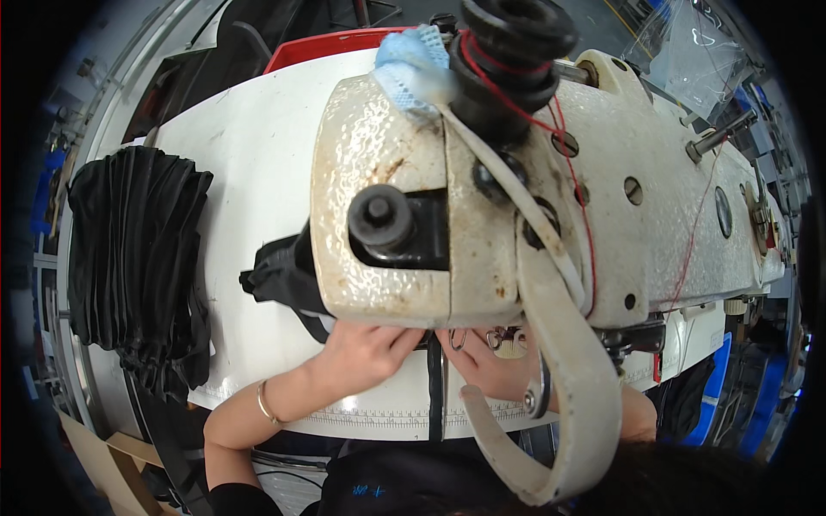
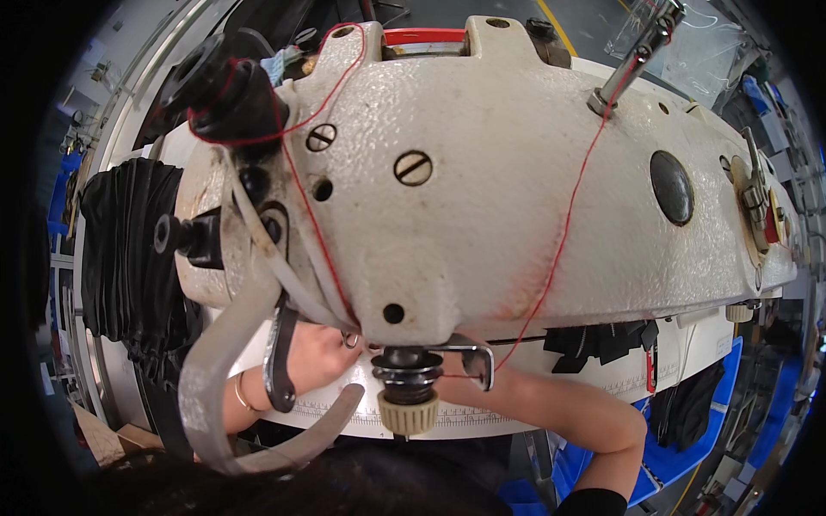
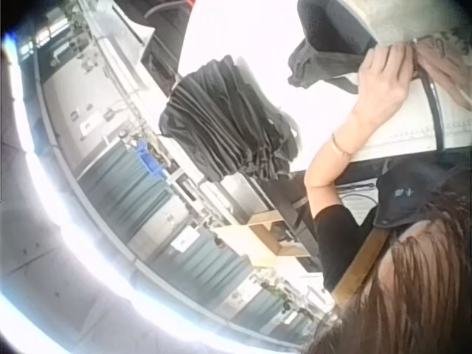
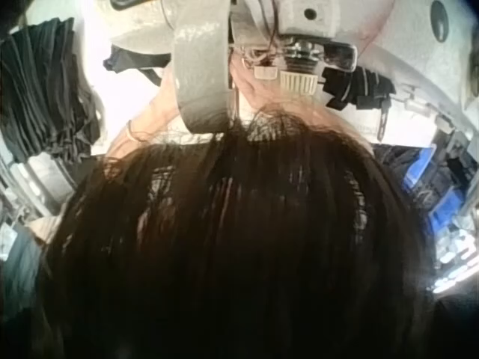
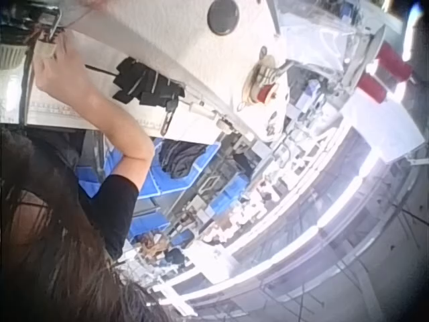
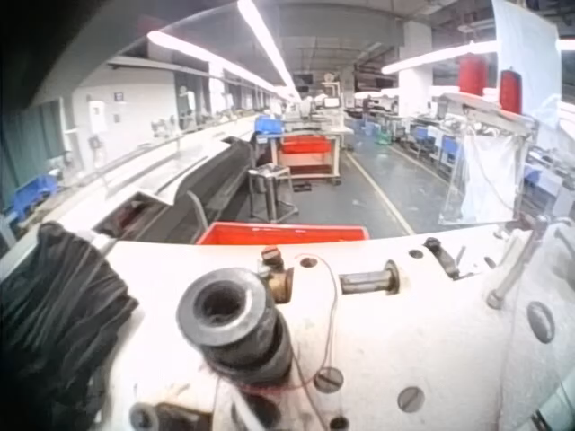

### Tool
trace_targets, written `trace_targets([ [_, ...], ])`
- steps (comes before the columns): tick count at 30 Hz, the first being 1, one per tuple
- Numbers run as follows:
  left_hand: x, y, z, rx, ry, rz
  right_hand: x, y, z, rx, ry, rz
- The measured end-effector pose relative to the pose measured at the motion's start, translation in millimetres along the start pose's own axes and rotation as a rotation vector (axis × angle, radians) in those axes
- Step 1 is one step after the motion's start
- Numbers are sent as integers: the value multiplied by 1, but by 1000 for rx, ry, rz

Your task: The recorder is sewing black leather bag components using an industrial sewing machine.

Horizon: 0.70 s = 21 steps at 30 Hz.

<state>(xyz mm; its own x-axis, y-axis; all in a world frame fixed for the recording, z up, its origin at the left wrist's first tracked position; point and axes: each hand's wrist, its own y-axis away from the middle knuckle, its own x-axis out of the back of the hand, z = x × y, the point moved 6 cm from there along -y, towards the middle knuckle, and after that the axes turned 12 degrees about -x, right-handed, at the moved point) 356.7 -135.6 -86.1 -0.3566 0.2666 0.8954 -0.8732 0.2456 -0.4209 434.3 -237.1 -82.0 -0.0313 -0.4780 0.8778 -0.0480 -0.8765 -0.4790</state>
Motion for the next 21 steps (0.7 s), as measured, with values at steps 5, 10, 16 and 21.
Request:
trace_targets([
  [5, -10, 4, -21, 71, 31, -67, -40, 5, 18, -353, -609, -161],
  [10, -22, 11, -27, 33, -35, -23, -22, -11, 15, -115, 32, -279],
  [16, -28, 14, -30, 55, 19, -45, -15, -8, 22, -49, -68, -207],
  [21, -17, 9, -26, 73, -5, -27, -6, -5, 26, 8, -153, -142],
])
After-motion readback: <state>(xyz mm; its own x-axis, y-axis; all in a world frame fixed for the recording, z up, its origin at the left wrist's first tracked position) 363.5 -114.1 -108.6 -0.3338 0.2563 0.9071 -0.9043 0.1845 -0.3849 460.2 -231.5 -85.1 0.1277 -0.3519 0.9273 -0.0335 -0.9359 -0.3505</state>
